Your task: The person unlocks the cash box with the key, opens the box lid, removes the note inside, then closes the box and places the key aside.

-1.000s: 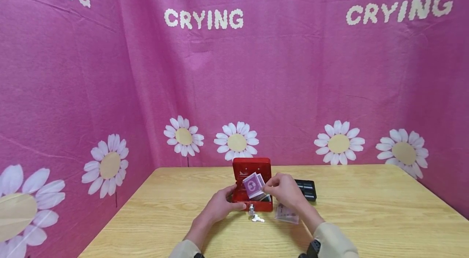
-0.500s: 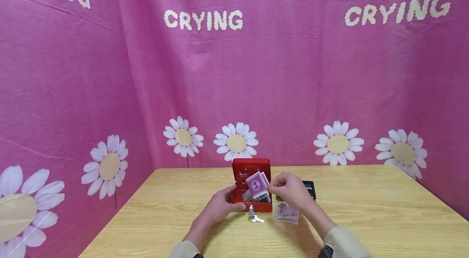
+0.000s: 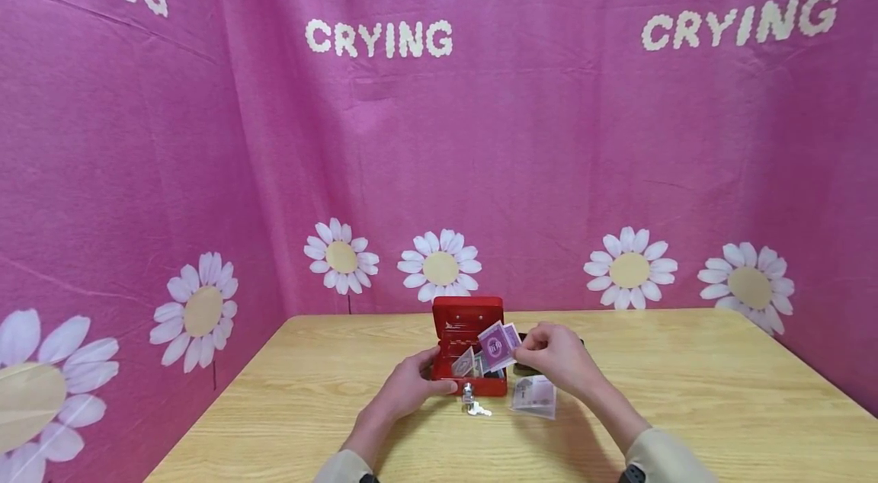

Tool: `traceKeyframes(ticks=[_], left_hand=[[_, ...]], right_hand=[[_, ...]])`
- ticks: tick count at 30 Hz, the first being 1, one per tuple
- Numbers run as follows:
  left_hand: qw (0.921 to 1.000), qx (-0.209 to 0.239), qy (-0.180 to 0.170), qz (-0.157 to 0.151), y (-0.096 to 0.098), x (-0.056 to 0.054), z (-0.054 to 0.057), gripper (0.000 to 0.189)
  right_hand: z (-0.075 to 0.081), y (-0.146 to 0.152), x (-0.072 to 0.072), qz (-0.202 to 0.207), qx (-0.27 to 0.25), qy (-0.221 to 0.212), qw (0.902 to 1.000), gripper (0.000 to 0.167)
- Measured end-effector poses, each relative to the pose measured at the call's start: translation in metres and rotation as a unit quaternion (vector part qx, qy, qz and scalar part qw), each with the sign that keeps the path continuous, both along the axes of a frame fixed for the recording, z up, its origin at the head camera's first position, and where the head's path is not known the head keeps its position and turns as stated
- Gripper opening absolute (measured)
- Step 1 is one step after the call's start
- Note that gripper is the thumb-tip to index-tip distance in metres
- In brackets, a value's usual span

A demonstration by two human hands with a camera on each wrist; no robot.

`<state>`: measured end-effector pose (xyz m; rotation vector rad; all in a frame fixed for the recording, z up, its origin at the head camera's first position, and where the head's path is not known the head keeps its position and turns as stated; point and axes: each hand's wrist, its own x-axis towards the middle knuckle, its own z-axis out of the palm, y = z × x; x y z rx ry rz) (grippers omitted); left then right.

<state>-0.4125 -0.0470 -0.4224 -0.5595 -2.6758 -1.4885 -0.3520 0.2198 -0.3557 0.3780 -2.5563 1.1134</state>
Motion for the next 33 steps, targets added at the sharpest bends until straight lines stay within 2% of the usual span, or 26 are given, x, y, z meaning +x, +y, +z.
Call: traceKeyframes(ticks=[10, 16, 26, 33], left_hand=[[0.9999, 0.003, -0.006, 0.010, -0.001, 0.000, 0.000, 0.080], [1.0000, 0.001, 0.005, 0.002, -0.001, 0.000, -0.001, 0.079], [0.9998, 0.011, -0.009, 0.010, -0.001, -0.001, -0.001, 0.080], [0.9999, 0.008, 0.007, -0.007, -0.001, -0.002, -0.003, 0.078]], right_hand=[[0.003, 0.014, 0.010, -0.003, 0.002, -0.001, 1.0000, 0.011], [0.002, 0.022, 0.016, 0.006, 0.007, 0.007, 0.9999, 0.011], [-0.006, 0.037, 0.022, 0.003, 0.015, -0.020, 0.9997, 0.014], [-0.010, 0.053, 0.024, -0.006, 0.024, -0.035, 0.9991, 0.017]])
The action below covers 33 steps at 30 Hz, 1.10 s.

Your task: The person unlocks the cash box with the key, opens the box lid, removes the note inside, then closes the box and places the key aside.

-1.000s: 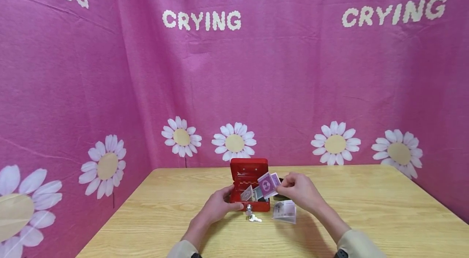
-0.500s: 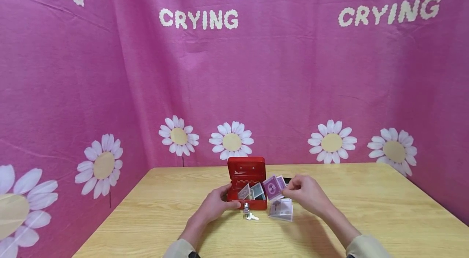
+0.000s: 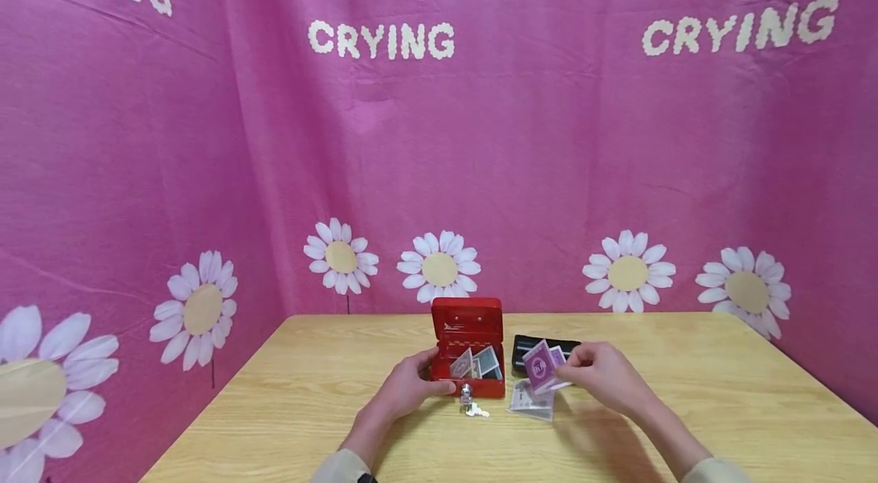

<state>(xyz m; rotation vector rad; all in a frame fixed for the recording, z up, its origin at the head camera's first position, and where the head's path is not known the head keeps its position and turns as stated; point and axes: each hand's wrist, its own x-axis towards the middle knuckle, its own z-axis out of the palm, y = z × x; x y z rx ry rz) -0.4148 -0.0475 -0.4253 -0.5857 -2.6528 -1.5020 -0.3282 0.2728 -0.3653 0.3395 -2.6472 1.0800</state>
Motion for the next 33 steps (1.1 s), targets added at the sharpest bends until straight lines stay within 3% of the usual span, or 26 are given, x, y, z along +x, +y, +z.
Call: traceKeyframes(ticks=[14, 33], left_hand=[[1.0000, -0.004, -0.001, 0.004, 0.001, 0.002, 0.002, 0.079], [0.9999, 0.004, -0.015, 0.005, 0.001, 0.007, 0.004, 0.078]], right_hand=[[-0.010, 0.027, 0.009, -0.014, 0.008, -0.037, 0.9992, 0.020], [-0.023, 0.039, 0.007, -0.017, 0.012, -0.053, 0.9984, 0.030]])
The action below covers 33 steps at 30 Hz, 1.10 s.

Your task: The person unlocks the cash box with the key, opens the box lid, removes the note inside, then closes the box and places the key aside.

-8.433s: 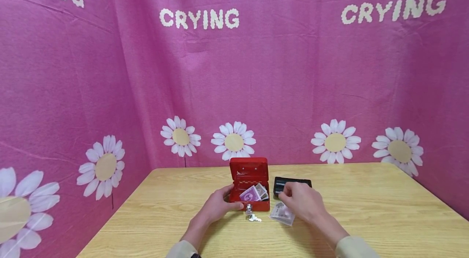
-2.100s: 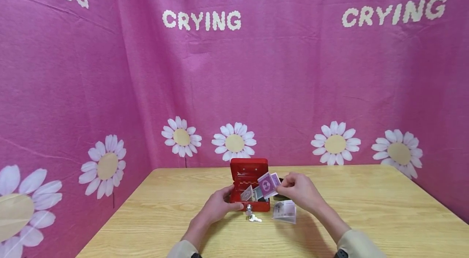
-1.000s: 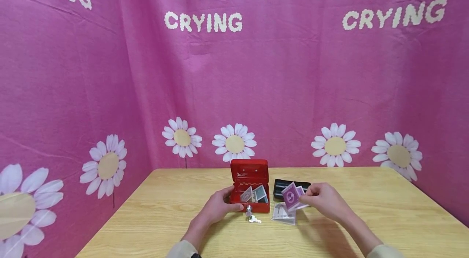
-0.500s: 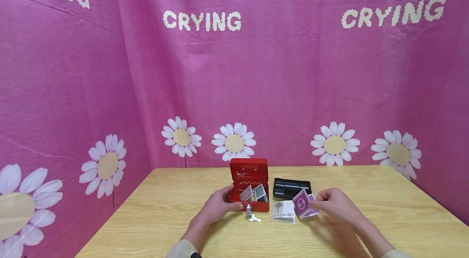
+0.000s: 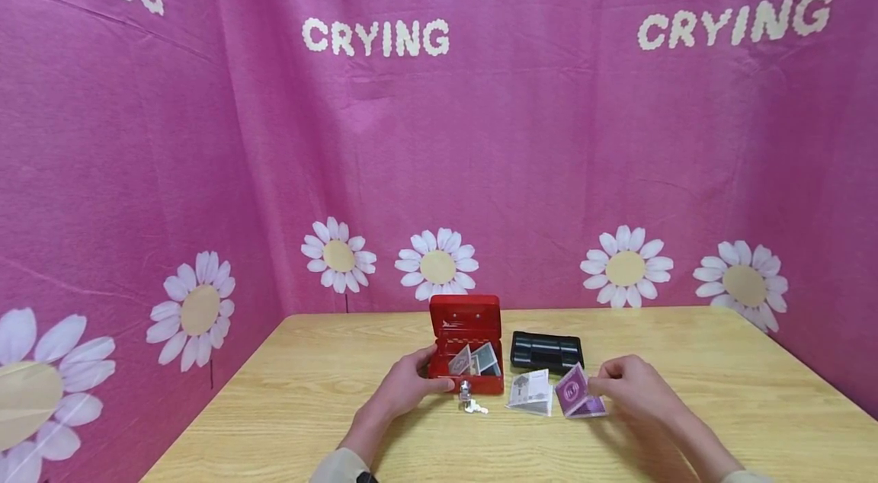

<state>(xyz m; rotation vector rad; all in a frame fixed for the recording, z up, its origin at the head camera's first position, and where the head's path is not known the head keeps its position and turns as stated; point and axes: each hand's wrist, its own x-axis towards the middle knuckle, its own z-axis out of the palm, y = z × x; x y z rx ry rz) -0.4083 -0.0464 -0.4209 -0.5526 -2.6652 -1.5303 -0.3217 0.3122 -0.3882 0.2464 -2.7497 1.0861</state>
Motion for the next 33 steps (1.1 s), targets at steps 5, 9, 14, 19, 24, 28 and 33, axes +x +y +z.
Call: traceKeyframes(ticks=[5, 9, 14, 19, 24, 28, 33], left_hand=[[1.0000, 0.000, 0.000, 0.004, 0.000, -0.001, -0.001, 0.079], [1.0000, -0.001, -0.002, 0.006, 0.000, -0.001, -0.002, 0.080], [1.0000, -0.002, -0.003, 0.007, 0.000, -0.002, -0.003, 0.080], [1.0000, -0.003, 0.000, 0.007, -0.001, -0.003, -0.003, 0.079], [0.9998, -0.003, -0.014, 0.011, 0.000, -0.003, -0.003, 0.078], [0.9998, -0.004, -0.015, 0.012, 0.001, -0.003, -0.002, 0.078], [0.9998, -0.006, -0.013, 0.014, 0.002, -0.003, -0.003, 0.079]], right_hand=[[0.004, -0.001, 0.001, -0.009, 0.004, 0.004, 0.9999, 0.027], [0.007, -0.002, 0.001, -0.007, 0.011, 0.017, 0.9998, 0.027], [0.008, -0.005, 0.000, -0.010, 0.021, 0.034, 0.9992, 0.028], [0.012, -0.014, -0.001, -0.017, 0.028, 0.037, 0.9988, 0.025], [0.016, -0.024, -0.003, -0.013, 0.023, 0.045, 0.9986, 0.024], [0.019, -0.033, -0.006, -0.009, 0.020, 0.052, 0.9984, 0.020], [0.024, -0.047, -0.009, 0.007, 0.020, 0.064, 0.9977, 0.018]])
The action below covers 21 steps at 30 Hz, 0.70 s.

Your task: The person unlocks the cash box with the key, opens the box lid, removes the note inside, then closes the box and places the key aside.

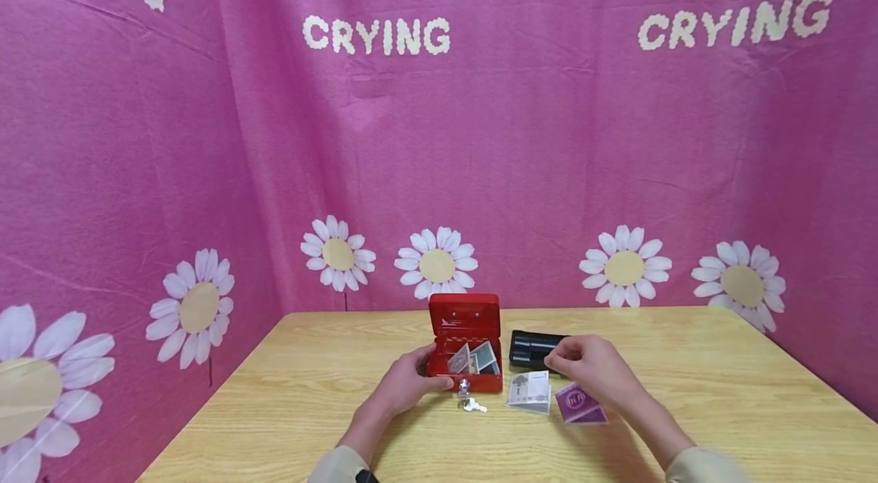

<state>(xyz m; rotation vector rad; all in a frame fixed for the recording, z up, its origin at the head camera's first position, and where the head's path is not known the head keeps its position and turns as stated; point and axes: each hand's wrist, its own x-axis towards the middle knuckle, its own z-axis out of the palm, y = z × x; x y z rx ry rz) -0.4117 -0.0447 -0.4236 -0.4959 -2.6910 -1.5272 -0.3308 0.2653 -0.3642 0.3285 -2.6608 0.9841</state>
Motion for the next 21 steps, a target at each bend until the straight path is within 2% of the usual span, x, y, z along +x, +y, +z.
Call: traceKeyframes(ticks=[10, 21], left_hand=[[1.0000, 0.000, -0.003, 0.000, -0.001, -0.001, 0.002, 0.079], [0.9999, -0.003, 0.009, -0.006, -0.001, 0.003, 0.003, 0.080]], right_hand=[[0.004, -0.027, -0.012, 0.034, 0.003, 0.008, 0.9994, 0.012], [0.001, -0.056, -0.025, 0.042, 0.002, -0.002, 0.9991, 0.010]])
